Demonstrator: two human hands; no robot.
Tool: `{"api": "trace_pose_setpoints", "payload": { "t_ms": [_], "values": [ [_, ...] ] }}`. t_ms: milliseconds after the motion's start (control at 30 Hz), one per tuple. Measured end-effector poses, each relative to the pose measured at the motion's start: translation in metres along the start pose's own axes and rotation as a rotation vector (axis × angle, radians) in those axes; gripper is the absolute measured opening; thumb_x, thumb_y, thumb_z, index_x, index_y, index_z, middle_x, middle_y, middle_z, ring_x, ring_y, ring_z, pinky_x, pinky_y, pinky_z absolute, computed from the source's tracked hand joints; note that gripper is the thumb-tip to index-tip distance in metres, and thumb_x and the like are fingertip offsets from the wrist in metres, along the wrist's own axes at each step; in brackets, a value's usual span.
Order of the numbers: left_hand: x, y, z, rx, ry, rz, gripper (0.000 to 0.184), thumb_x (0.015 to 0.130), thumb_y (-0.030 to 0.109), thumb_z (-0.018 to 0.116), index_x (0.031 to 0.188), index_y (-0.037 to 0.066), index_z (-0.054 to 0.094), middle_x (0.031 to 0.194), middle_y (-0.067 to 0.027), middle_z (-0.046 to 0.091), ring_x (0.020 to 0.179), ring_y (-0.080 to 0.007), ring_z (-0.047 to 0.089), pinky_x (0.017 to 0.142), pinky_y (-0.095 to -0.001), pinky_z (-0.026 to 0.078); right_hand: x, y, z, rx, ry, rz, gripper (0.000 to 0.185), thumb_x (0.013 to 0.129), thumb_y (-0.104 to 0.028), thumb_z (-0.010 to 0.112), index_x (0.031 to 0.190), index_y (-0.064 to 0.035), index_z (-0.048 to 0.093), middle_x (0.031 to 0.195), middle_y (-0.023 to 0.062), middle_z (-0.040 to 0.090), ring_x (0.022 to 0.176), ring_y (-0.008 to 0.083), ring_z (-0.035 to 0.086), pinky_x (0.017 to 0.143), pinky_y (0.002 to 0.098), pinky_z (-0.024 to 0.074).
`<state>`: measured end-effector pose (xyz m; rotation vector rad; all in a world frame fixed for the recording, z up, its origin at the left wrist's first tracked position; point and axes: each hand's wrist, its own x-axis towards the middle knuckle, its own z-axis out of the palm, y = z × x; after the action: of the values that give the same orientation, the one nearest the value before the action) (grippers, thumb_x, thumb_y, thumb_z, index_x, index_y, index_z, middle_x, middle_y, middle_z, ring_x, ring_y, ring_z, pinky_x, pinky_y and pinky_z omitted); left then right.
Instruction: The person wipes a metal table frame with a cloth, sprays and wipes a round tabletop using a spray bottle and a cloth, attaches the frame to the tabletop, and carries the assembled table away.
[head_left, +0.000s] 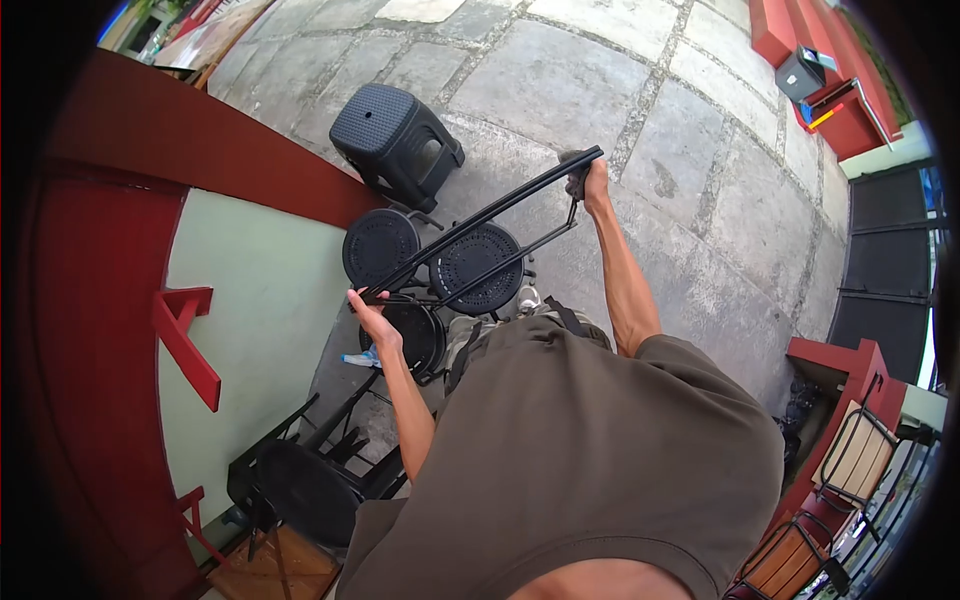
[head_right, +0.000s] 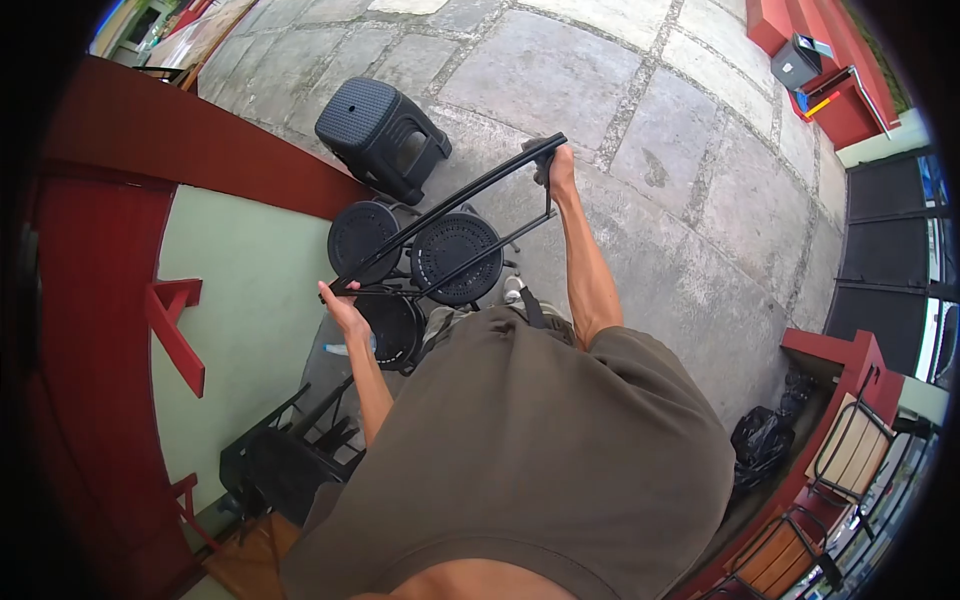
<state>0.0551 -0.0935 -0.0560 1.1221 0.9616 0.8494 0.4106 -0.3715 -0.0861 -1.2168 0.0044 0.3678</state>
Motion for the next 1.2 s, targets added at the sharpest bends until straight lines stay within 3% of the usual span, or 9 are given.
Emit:
{"api": "trace_pose_setpoints", "payload": {
  "t_ms": [133, 267, 300, 333, 433, 667, 833, 967, 1200],
  "values": [
    [0.023, 0.013, -0.028, -0.024, -0.079, -0.053, 0.057, 0.102, 0.057, 0.036, 0.108, 0.005, 0.058, 0.089, -0.0069, 0.066, 0.082, -0.0169, 0.062, 0.078, -0.0299, 0.043, -0.017, -0.045, 0.028, -0.175, -0.121, -0.152, 0.049, 0.097, -0.043, 0.045, 0.077, -0.0043, 0.066, 0.055, 0.0023, 0.052, 0.041, 0.0125, 0.047, 0.039, 0.0281, 0.0397],
    [0.045, 0.033, -0.047, -0.043, -0.049, -0.288, 0.081, 0.095, 0.07, 0.034, 0.138, 0.002, 0.043, 0.124, -0.0185, 0.059, 0.122, -0.0268, 0.053, 0.106, -0.05, 0.033, -0.057, -0.114, 0.088, -0.467, -0.294, -0.231, 0.055, 0.1, -0.042, 0.045, 0.07, -0.0003, 0.065, 0.051, -0.0014, 0.05, 0.041, 0.0102, 0.046, 0.039, 0.0275, 0.0374],
    [0.064, 0.018, -0.066, 0.028, -0.053, -0.386, 0.091, 0.092, 0.074, 0.035, 0.148, 0.003, 0.03, 0.146, -0.0206, 0.042, 0.136, -0.0314, 0.039, 0.11, -0.0612, 0.021, -0.064, -0.12, 0.106, -0.57, -0.287, -0.34, 0.055, 0.099, -0.039, 0.047, 0.064, 0.0015, 0.061, 0.049, 0.006, 0.05, 0.04, 0.0178, 0.046, 0.044, 0.0364, 0.037],
    [0.061, 0.015, -0.065, 0.131, 0.032, -0.421, 0.089, 0.093, 0.072, 0.034, 0.149, 0.003, 0.03, 0.149, -0.0194, 0.039, 0.137, -0.0332, 0.038, 0.11, -0.0619, 0.02, -0.075, -0.127, 0.128, -0.674, -0.278, -0.452, 0.057, 0.098, -0.037, 0.05, 0.058, 0.0034, 0.056, 0.046, 0.0133, 0.049, 0.039, 0.0253, 0.046, 0.048, 0.0453, 0.0367],
    [0.026, 0.051, -0.025, 0.507, 0.108, -0.357, 0.078, 0.098, 0.064, 0.036, 0.152, 0.008, 0.03, 0.158, -0.0146, 0.028, 0.14, -0.0372, 0.033, 0.11, -0.0586, 0.022, -0.125, -0.134, 0.19, -0.897, -0.264, -0.571, 0.053, 0.095, -0.036, 0.051, 0.059, 0.0011, 0.063, 0.051, 0.0216, 0.053, 0.048, 0.0373, 0.054, 0.052, 0.047, 0.0436],
    [-0.062, 0.109, 0.051, 0.308, -0.239, 0.169, 0.062, 0.1, 0.058, 0.04, 0.146, 0.016, 0.041, 0.148, -0.0073, 0.041, 0.136, -0.0249, 0.037, 0.107, -0.0477, 0.03, -0.181, -0.042, 0.276, -1.034, -0.546, -0.774, 0.048, 0.09, -0.036, 0.057, 0.055, -0.003, 0.063, 0.052, 0.0188, 0.058, 0.048, 0.0359, 0.061, 0.046, 0.0423, 0.0471],
    [-0.027, 0.046, 0.012, 0.187, 0.016, -0.023, 0.06, 0.1, 0.056, 0.045, 0.136, 0.008, 0.05, 0.137, -0.0069, 0.053, 0.131, -0.0219, 0.046, 0.106, -0.0436, 0.036, -0.193, 0.039, 0.285, -1.084, -0.734, -0.778, 0.044, 0.089, -0.034, 0.057, 0.055, -0.006, 0.066, 0.053, 0.0155, 0.061, 0.049, 0.0312, 0.063, 0.045, 0.0394, 0.0466],
    [-0.014, 0.014, 0.0, 0.049, 0.019, -0.057, 0.066, 0.101, 0.053, 0.046, 0.138, -0.001, 0.047, 0.143, -0.0152, 0.048, 0.132, -0.0263, 0.047, 0.107, -0.0401, 0.041, -0.187, 0.069, 0.281, -1.105, -0.792, -0.817, 0.042, 0.092, -0.033, 0.056, 0.059, -0.0081, 0.066, 0.056, 0.0128, 0.063, 0.053, 0.0287, 0.065, 0.048, 0.0395, 0.0477],
    [-0.009, 0.007, 0.024, 0.158, 0.146, -0.047, 0.061, 0.099, 0.061, 0.04, 0.111, 0.005, 0.063, 0.125, -0.0098, 0.06, 0.122, -0.0253, 0.052, 0.106, -0.0546, 0.036, -0.154, 0.058, 0.236, -1.183, -0.572, -0.993, 0.04, 0.093, -0.033, 0.057, 0.061, -0.0087, 0.061, 0.057, 0.0115, 0.062, 0.053, 0.0283, 0.061, 0.053, 0.0404, 0.0451]
  ]
}}
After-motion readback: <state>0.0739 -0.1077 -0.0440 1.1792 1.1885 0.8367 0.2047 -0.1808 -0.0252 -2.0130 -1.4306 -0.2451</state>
